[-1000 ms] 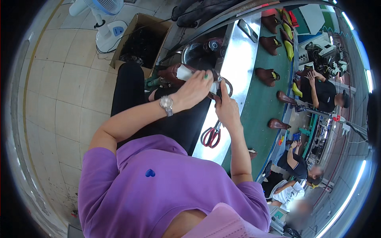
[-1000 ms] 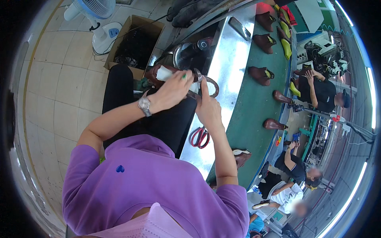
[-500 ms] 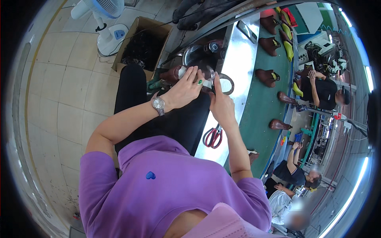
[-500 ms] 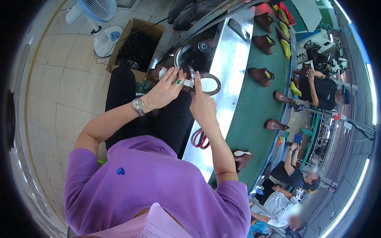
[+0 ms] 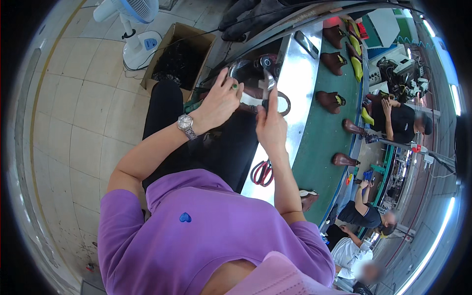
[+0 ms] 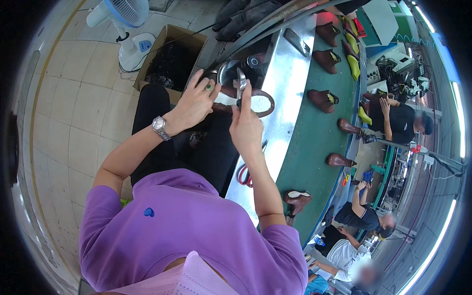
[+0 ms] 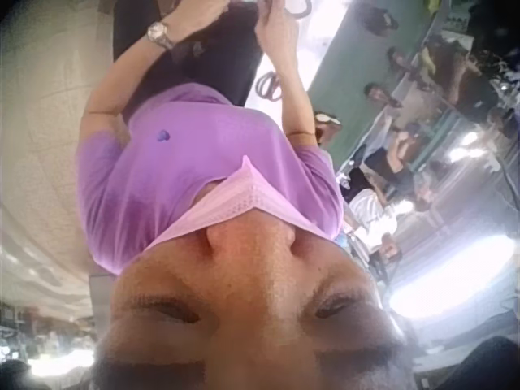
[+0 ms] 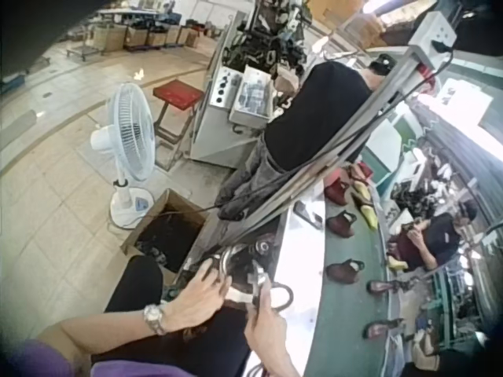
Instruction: The person trims threads from shoe lasts using scissors and adjusts the edges using pliers, handling the shoes one at a time.
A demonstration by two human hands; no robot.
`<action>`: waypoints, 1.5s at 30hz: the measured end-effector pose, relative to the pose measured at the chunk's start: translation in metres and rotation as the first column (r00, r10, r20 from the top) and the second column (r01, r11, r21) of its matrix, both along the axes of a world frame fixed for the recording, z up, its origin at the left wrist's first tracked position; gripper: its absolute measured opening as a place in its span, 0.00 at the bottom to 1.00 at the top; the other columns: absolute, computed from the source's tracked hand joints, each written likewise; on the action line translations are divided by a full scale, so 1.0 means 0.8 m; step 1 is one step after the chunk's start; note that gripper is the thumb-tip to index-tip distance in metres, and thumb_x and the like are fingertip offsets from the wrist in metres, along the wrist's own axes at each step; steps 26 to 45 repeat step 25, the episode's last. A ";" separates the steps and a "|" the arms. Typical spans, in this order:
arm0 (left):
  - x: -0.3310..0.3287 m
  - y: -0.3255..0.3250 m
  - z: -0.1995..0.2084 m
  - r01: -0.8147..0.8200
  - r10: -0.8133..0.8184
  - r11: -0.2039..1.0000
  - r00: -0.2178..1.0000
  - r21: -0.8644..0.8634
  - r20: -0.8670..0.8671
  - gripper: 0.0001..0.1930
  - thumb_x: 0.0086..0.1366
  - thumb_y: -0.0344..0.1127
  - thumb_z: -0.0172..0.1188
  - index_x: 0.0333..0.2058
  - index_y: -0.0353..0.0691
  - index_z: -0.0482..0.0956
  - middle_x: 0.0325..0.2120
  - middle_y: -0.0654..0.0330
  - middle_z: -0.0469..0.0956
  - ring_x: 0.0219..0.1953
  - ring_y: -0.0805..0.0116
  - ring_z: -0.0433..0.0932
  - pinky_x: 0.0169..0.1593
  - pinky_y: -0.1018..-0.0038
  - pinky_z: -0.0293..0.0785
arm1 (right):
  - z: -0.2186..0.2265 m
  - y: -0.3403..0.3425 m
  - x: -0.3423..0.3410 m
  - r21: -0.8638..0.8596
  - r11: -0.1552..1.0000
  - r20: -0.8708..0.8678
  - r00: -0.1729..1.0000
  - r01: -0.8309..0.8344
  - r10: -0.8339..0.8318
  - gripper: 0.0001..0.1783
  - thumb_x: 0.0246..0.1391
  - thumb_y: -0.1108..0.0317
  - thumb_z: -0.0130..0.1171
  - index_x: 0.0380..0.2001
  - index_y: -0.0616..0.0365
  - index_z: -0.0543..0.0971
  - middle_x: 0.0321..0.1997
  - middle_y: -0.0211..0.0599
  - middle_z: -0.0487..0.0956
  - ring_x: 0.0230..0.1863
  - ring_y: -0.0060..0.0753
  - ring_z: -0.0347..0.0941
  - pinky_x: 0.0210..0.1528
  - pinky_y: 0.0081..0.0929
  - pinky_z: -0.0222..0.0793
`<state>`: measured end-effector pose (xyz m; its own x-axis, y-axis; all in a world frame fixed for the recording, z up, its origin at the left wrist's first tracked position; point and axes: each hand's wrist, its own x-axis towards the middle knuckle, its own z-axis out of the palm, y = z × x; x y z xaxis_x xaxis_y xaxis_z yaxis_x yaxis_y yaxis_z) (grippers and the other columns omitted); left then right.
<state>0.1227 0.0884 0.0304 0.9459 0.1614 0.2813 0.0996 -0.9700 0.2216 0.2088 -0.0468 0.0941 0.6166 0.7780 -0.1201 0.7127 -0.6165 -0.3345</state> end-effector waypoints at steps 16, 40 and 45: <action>-0.057 0.022 -0.012 0.010 0.204 0.703 0.955 -0.711 0.214 0.40 0.43 0.36 0.69 0.55 0.34 0.61 0.54 0.47 0.65 0.56 0.51 0.63 0.57 0.67 0.61 | -0.005 0.020 -0.010 0.158 0.983 -0.116 0.987 -0.092 0.111 0.37 0.54 0.71 0.48 0.64 0.58 0.44 0.21 0.59 0.75 0.24 0.62 0.73 0.27 0.50 0.67; -0.131 0.013 -0.037 -0.280 0.279 0.415 0.945 -0.866 -0.171 0.48 0.42 0.40 0.72 0.61 0.42 0.56 0.54 0.51 0.67 0.58 0.57 0.65 0.60 0.66 0.57 | -0.006 0.025 0.030 0.059 0.982 -0.066 0.980 -0.182 0.186 0.37 0.50 0.68 0.53 0.63 0.46 0.53 0.26 0.54 0.77 0.29 0.62 0.73 0.36 0.53 0.68; -0.131 0.013 -0.037 -0.280 0.279 0.415 0.945 -0.866 -0.171 0.48 0.42 0.40 0.72 0.61 0.42 0.56 0.54 0.51 0.67 0.58 0.57 0.65 0.60 0.66 0.57 | -0.006 0.025 0.030 0.059 0.982 -0.066 0.980 -0.182 0.186 0.37 0.50 0.68 0.53 0.63 0.46 0.53 0.26 0.54 0.77 0.29 0.62 0.73 0.36 0.53 0.68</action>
